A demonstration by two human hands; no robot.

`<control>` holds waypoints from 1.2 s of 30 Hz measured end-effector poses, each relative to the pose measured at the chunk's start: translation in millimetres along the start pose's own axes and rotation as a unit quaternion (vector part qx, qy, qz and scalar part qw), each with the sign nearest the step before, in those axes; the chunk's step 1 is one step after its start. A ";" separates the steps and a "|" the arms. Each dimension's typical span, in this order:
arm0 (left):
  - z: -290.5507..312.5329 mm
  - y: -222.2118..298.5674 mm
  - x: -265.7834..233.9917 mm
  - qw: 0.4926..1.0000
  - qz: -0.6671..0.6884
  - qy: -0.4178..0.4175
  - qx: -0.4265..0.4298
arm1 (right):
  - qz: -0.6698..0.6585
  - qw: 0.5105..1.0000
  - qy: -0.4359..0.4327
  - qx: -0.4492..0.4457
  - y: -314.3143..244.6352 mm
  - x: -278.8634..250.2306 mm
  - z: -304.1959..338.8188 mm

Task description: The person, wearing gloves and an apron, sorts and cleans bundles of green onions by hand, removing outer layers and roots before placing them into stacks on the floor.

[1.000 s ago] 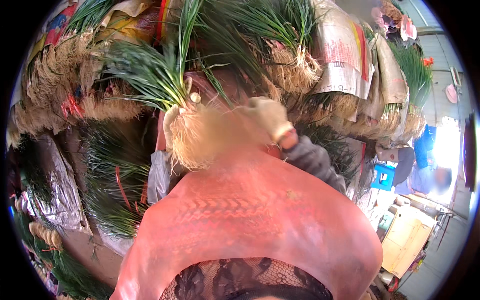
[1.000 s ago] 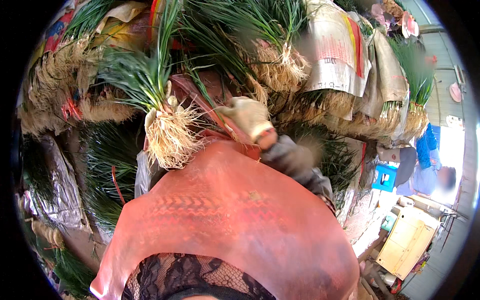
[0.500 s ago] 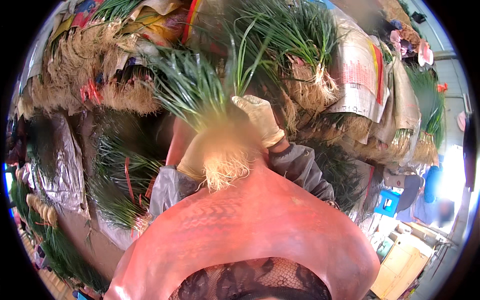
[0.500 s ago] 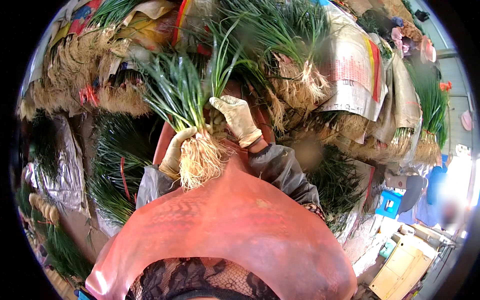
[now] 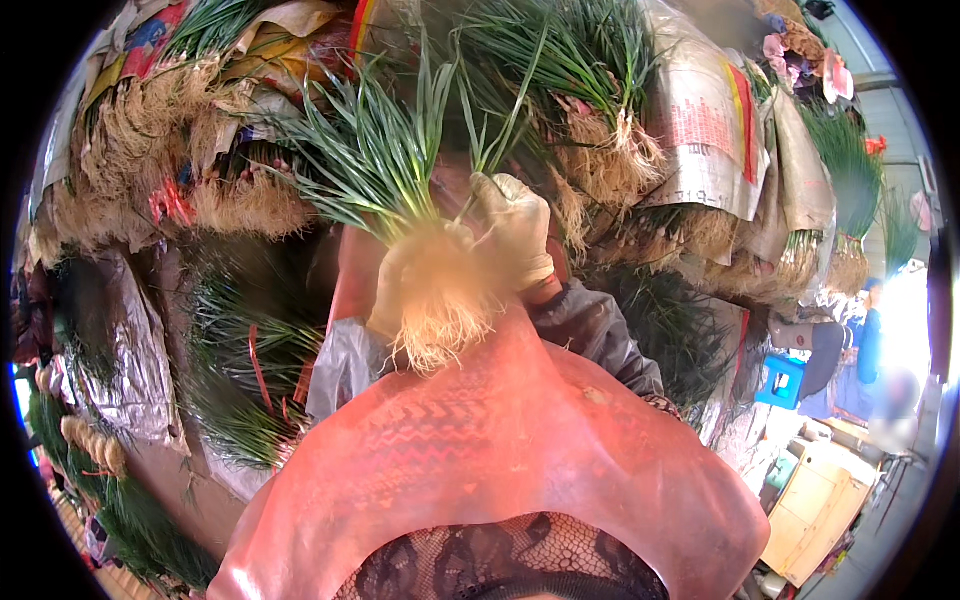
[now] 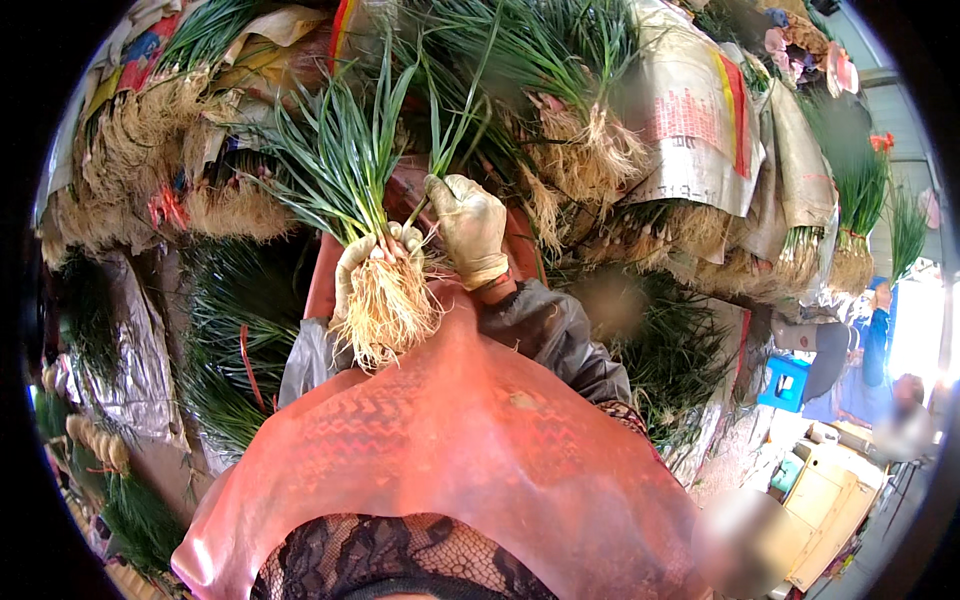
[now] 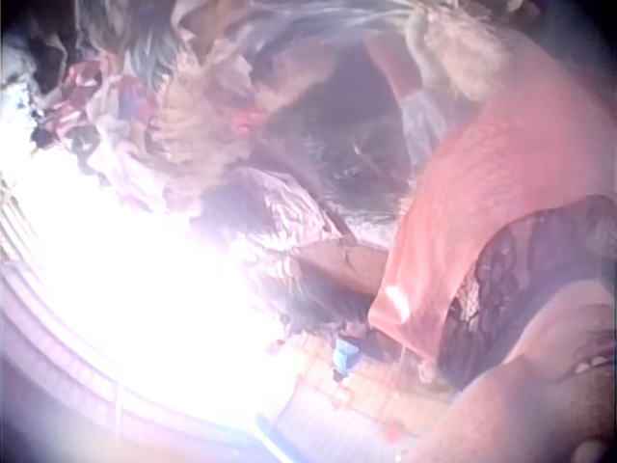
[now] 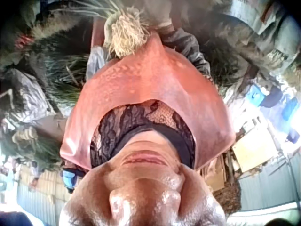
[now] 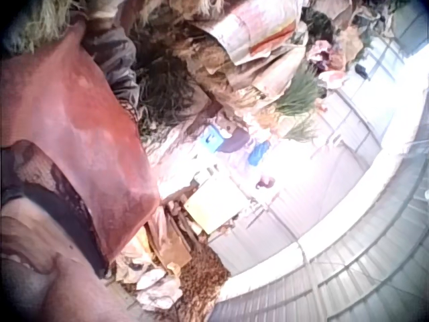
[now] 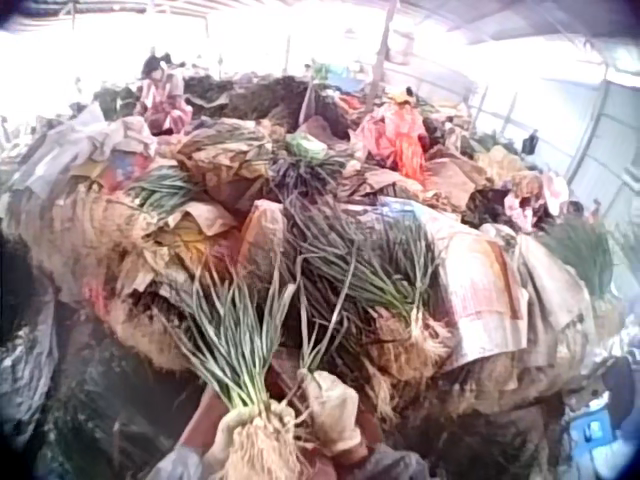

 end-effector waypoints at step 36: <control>-43.0 5.3 -24.4 0.992 -0.086 0.090 -0.026 | -0.038 0.973 -0.018 0.226 80.6 -12.0 -27.4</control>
Point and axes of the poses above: each hand's wrist, its own z-axis away from the middle knuckle, its own x-axis out of the palm, y = z × x, the point moved 5 cm from there along -z, towards the middle knuckle, and after that the axes turned 11 degrees about z, right-handed, at the moved point
